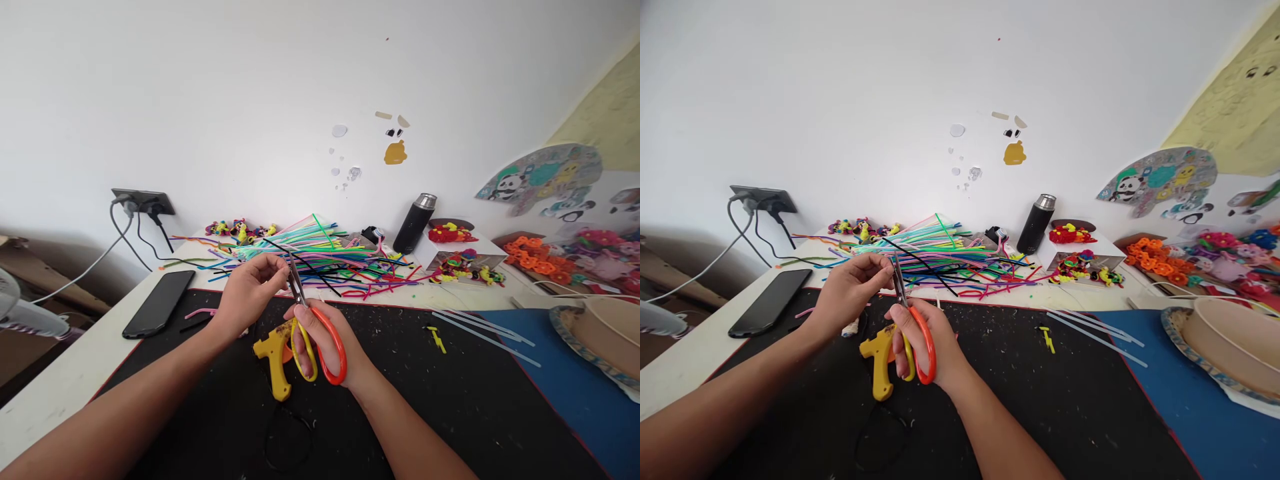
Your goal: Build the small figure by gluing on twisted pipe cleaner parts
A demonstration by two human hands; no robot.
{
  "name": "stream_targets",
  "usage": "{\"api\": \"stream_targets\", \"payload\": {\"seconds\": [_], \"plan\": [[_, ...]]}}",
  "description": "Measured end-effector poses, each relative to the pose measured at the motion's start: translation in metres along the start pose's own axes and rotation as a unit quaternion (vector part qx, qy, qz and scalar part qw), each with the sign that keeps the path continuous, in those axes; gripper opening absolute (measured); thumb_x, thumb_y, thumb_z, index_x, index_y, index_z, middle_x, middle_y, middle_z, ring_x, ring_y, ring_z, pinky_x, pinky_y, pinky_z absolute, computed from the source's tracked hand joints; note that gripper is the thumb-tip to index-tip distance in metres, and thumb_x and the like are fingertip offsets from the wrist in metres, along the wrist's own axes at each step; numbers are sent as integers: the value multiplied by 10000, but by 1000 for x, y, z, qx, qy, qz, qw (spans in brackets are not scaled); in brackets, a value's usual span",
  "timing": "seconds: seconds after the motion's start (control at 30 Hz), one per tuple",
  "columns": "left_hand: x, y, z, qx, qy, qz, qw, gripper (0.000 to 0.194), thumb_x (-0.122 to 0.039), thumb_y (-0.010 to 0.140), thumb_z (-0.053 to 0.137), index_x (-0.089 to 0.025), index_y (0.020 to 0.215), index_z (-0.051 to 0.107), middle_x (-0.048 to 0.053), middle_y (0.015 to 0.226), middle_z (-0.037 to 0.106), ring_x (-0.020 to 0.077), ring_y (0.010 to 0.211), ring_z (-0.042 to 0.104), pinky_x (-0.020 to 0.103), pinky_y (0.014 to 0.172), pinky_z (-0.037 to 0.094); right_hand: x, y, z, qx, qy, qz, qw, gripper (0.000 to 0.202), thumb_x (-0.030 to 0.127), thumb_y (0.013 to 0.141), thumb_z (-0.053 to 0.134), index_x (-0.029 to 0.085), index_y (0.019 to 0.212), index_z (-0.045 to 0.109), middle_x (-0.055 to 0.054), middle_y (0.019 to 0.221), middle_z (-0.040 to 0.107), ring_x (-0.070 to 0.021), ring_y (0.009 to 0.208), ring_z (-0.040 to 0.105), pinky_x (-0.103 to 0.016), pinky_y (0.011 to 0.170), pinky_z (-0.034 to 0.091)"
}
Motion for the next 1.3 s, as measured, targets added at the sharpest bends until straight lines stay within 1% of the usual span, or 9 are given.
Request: {"api": "stream_targets", "payload": {"seconds": [0.27, 0.63, 0.77, 0.97, 1.17, 1.3], "plan": [[-2, 1, -4, 11, 45, -1, 999, 251, -445, 889, 704, -199, 864, 661, 6, 731, 685, 163, 673, 665, 261, 640, 524, 1, -1, 1, 5, -6, -2, 1000, 503, 652, 945, 648, 166, 1075, 635, 65, 578, 582, -100, 341, 513, -202, 355, 401], [-2, 5, -2, 24, 67, -16, 997, 292, -481, 841, 719, -201, 799, 651, 7, 710, 694, 169, 650, 674, 263, 628, 527, -1, -1, -2, -7, -14, 11, 1000, 506, 656, 919, 676, 164, 1030, 631, 80, 556, 543, -91, 310, 460, -195, 310, 379], [-1, 5, -2, 30, 68, -18, 997, 269, -460, 844, 711, -199, 811, 656, 4, 714, 691, 165, 650, 666, 259, 630, 525, -2, -1, -4, -14, -19, 15, 1000, 501, 658, 906, 684, 168, 998, 629, 87, 537, 526, -83, 300, 433, -188, 298, 356], [-1, 5, -2, 23, 94, -18, 995, 248, -446, 831, 696, -200, 809, 678, 4, 694, 693, 161, 620, 639, 256, 601, 509, -4, -3, -3, -23, -15, 31, 999, 486, 650, 885, 688, 178, 977, 612, 95, 536, 513, -71, 309, 411, -180, 304, 360], [0, 5, -2, 24, 93, -17, 995, 229, -431, 801, 711, -204, 809, 681, 4, 681, 696, 171, 624, 649, 257, 593, 499, -8, -4, -2, -29, -30, 59, 997, 418, 592, 873, 686, 194, 954, 592, 99, 531, 508, -75, 314, 394, -194, 302, 369], [1, 5, -1, 25, 100, -18, 995, 215, -418, 797, 706, -205, 806, 684, 2, 673, 699, 165, 613, 639, 252, 585, 489, -9, -3, -1, -36, -33, 64, 997, 348, 529, 871, 668, 198, 942, 587, 102, 534, 504, -71, 313, 389, -194, 316, 375]]}}
Point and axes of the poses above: each hand's wrist, its own y-axis towards the middle knuckle, its own z-axis out of the palm, x = y × z, the point moved 10 cm from there along y, towards the middle knuckle
